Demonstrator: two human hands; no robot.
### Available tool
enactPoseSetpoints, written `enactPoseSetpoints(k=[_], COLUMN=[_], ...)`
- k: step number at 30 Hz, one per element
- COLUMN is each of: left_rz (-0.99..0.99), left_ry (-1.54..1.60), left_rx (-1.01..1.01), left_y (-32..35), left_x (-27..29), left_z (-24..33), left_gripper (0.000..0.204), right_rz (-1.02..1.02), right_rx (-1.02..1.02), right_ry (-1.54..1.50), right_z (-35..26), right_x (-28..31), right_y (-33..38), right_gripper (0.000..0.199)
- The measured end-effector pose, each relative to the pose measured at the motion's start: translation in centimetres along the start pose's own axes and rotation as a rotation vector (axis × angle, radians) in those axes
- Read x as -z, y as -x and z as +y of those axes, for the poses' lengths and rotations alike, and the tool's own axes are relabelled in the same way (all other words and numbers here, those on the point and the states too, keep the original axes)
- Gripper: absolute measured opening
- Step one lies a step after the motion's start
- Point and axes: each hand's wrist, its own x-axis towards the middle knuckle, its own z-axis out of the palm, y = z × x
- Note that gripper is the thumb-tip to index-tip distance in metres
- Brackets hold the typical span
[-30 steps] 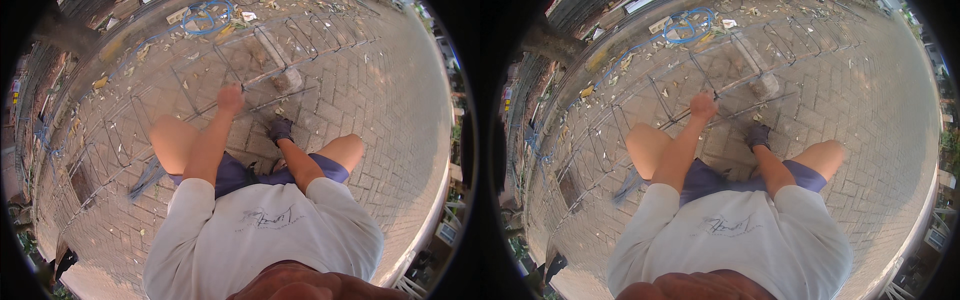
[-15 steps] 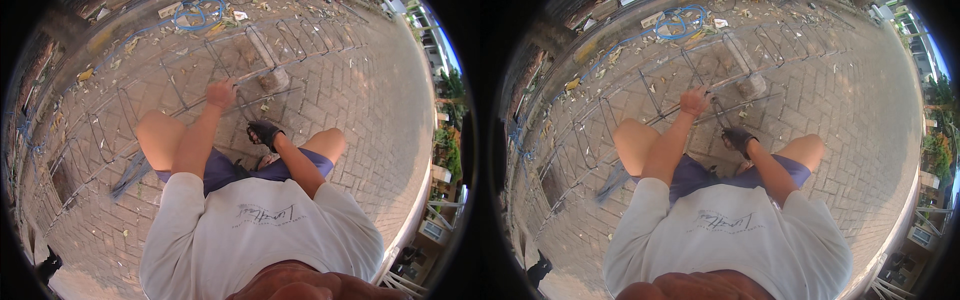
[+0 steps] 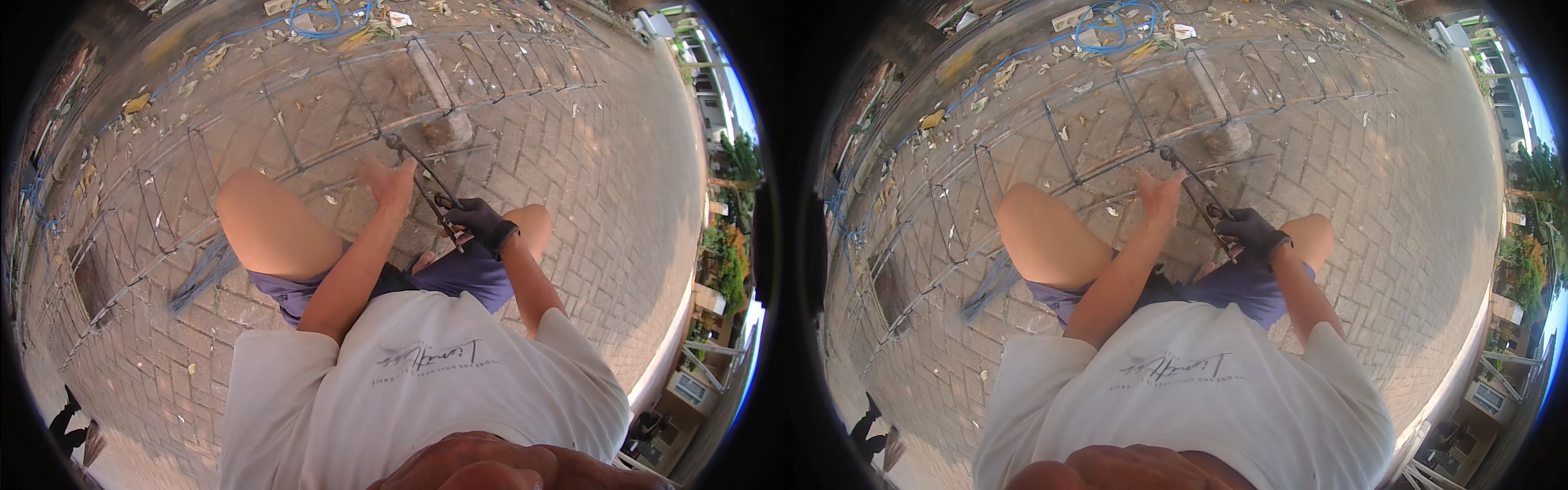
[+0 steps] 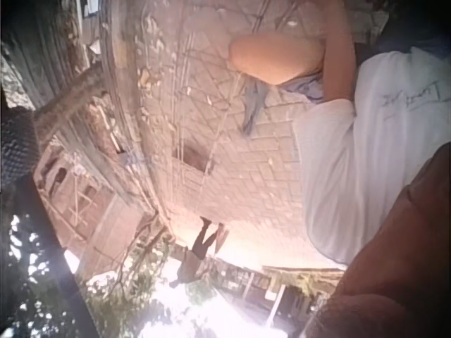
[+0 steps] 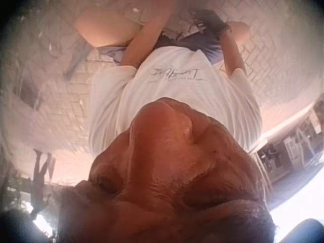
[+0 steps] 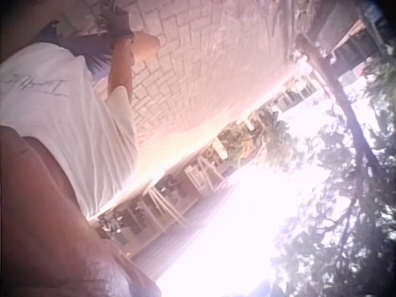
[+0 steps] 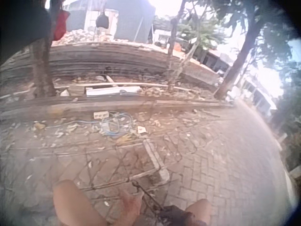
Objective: The person assembles a wire mesh structure by tying metal rods together with wire. They use pliers to twist and secure the wire at multiple junctions on the ground.
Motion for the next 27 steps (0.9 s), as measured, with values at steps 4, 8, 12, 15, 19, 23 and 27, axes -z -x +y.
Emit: enactPoseSetpoints(k=[4,8,12,15,19,23,27], left_rz=[-0.616,-0.627,-0.646,-0.661,-0.612,-0.767,-0.676], left_ry=[0.909,1.025,1.047,1.078,1.113,1.225,1.122], left_rx=[0.599,0.466,0.469,0.443,0.447,0.493,0.584], left_y=[-0.3,-0.8,-0.7,-0.3,0.6,0.5,-0.2], left_x=[-0.4,-1.2,-1.1,-0.8,-1.3,-2.5,-4.6], left_z=[-3.1,-5.0,-4.8,-4.0,-3.2,-2.6,-0.8], left_gripper=[0.032,0.023,0.023,0.025,0.027,0.015,0.017], right_rz=[-0.121,-0.191,-0.277,-0.282,-0.261,-0.192,0.158], right_rx=[-0.02,-0.004,0.002,0.037,0.044,0.048,0.347], right_ry=[-0.197,-0.237,-0.209,-0.13,-0.086,0.121,0.933], right_z=[-0.9,-0.5,0.4,1.1,1.4,0.2,-0.5], right_x=[-0.9,-0.2,1.7,2.6,2.3,1.3,0.7], right_y=[0.5,0.3,-1.1,-2.2,-2.3,-0.8,0.7], right_gripper=[0.053,0.054,0.057,0.057,0.046,0.04,0.043])
